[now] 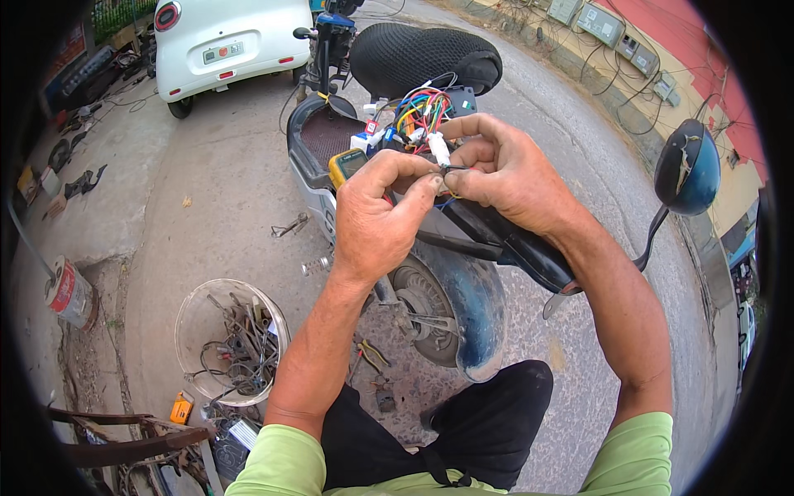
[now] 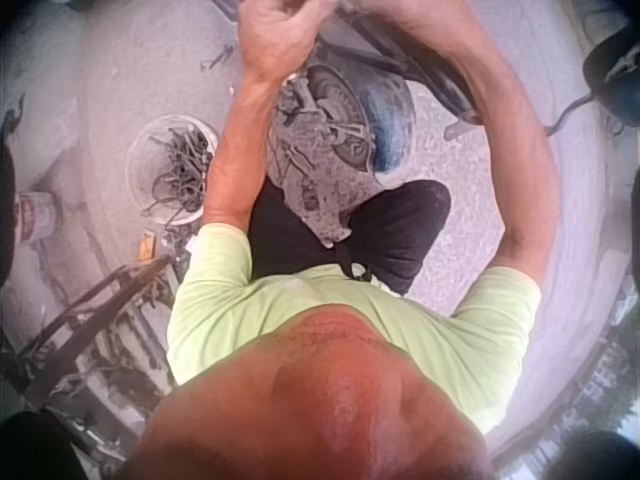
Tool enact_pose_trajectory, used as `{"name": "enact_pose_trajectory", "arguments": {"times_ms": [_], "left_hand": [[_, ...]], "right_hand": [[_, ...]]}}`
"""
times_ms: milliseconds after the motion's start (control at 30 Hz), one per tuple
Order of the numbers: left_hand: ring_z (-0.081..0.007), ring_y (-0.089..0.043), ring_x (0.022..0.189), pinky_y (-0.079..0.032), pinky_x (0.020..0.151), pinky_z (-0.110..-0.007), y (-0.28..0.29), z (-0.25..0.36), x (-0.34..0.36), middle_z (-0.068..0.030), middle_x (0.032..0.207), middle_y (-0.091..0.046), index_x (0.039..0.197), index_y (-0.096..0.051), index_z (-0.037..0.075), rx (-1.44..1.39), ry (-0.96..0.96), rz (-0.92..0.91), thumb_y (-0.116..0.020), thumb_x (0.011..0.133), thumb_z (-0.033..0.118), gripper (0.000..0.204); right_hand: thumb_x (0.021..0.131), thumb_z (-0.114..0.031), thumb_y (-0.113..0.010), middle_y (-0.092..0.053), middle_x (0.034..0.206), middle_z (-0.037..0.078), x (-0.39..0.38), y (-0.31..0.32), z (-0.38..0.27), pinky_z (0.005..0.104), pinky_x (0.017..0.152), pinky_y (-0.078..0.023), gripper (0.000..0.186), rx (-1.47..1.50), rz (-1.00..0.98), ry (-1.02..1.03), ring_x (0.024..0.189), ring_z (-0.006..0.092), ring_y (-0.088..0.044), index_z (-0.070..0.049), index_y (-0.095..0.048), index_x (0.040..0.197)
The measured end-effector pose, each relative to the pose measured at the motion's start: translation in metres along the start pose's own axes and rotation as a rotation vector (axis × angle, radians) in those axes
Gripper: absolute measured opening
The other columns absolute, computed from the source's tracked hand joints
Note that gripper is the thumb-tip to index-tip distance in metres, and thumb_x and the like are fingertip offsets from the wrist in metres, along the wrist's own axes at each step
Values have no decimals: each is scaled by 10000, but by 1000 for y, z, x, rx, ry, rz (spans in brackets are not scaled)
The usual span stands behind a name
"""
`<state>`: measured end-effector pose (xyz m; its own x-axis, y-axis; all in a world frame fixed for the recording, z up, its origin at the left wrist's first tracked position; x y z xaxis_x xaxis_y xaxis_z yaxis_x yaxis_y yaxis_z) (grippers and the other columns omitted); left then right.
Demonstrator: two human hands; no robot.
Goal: The person repairs an electric scooter by connecting and testing wires using a multimeter. They strip wire ends, twist them together, and wrap connections with electrical tape. The person then moves to the handlebar area to continue working on the wiring.
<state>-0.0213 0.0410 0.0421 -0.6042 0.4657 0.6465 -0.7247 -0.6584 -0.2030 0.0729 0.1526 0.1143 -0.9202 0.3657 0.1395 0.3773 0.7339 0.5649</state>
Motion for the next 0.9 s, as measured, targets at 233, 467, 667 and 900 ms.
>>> {"name": "enact_pose_trajectory", "arguments": {"times_ms": [233, 467, 667, 900], "left_hand": [[-65, -631, 817, -504, 724, -221, 1, 5, -1, -6, 891, -671, 969, -715, -9, 16, 13, -7, -715, 901, -15, 68], [-72, -635, 812, -504, 720, -223, 2, 4, -1, -11, 880, -671, 971, -720, -14, 17, -7, -26, -723, 894, -18, 77], [-75, -622, 810, -487, 708, -234, 3, 8, 0, -17, 874, -675, 964, -736, -12, 49, -20, -34, -733, 876, -25, 89], [-98, -615, 830, -480, 725, -265, 5, 14, 1, -30, 881, -688, 960, -744, -7, 118, -96, -52, -736, 859, -28, 103]], "right_hand": [[811, -111, -735, -654, 897, 39, 0, 1, 0, 212, 606, -440, 611, 14, 4, -10, 745, 65, -584, 67, -511, 1351], [806, -117, -736, -665, 885, 43, -1, 1, -1, 213, 596, -432, 625, 31, 9, -19, 723, 64, -574, 76, -509, 1356], [809, -128, -743, -705, 923, 122, -1, 3, -1, 252, 673, -504, 615, 13, 1, -33, 784, 121, -642, 119, -517, 1325], [817, -118, -762, -703, 921, 121, -2, 2, -2, 257, 639, -495, 614, 42, 0, -38, 757, 115, -627, 112, -517, 1330]]}}
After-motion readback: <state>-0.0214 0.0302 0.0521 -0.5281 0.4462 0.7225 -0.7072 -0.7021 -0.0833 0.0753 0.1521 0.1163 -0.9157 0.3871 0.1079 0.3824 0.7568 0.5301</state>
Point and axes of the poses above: each hand's wrist, its own x-axis towards the middle knuckle, its own y-axis out of the back of the hand, z = x × y, the point moved 7 cm from there along x, towards the middle knuckle
